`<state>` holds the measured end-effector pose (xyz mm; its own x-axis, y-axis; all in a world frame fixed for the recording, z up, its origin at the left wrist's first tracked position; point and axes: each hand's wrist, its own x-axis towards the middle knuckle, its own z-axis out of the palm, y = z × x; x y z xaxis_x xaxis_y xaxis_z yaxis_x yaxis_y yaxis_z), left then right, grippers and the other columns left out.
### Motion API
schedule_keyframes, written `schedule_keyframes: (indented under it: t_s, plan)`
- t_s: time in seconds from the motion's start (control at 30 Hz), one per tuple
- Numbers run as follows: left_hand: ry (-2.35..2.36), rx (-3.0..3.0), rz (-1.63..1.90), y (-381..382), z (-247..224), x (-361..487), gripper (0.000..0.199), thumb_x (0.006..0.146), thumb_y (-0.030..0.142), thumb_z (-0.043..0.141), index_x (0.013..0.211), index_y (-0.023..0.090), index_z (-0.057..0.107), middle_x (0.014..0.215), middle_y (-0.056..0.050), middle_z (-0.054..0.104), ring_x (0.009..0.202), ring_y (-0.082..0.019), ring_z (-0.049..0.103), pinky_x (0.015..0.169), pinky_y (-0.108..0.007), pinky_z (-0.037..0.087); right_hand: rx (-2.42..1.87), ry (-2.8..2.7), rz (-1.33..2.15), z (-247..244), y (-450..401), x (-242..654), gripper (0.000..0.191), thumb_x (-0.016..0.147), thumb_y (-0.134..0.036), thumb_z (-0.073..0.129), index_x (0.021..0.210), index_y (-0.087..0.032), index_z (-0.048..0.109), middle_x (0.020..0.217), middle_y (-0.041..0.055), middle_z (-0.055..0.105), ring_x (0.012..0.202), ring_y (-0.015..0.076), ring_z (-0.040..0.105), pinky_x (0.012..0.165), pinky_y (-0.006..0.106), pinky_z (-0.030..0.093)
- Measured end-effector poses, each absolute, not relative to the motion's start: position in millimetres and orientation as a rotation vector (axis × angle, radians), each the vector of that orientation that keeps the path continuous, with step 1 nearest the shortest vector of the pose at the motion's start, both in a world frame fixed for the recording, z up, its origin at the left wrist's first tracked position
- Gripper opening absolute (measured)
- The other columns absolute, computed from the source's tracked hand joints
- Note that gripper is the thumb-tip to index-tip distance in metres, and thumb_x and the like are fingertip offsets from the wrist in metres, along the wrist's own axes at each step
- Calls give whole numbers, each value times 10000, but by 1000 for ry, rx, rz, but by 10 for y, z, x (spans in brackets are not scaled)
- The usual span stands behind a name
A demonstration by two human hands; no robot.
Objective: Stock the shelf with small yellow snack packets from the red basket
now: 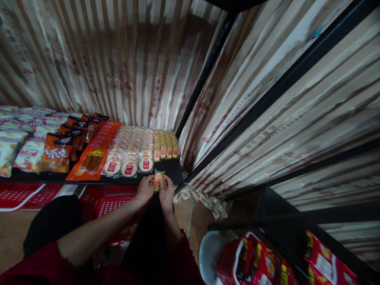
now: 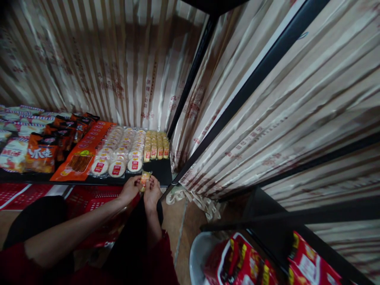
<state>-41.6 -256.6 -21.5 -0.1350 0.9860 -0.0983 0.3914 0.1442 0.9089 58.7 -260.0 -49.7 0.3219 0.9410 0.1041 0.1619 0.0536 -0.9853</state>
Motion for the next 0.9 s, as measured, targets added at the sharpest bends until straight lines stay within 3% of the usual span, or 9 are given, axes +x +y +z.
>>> schedule_keyframes:
  t_s: [0.47,0.9]
  plan:
    - [1605,1367,995,-2241,-192,-233,314,688,51,540,967,136,656,743,-7,628,686,-104,574,703,-218,471,-1453,-1154,686,-491,-2304,718,309,797,-363,516,1008,-154,602,994,91,597,832,153,623,779,283,519]
    - [1642,1289,947,-2020,-213,-142,289,737,22,482,976,103,623,866,-70,679,736,-104,605,712,-212,459,-1414,-1114,696,-529,-2161,766,298,779,-367,534,959,-143,609,1011,110,574,842,169,627,811,321,521]
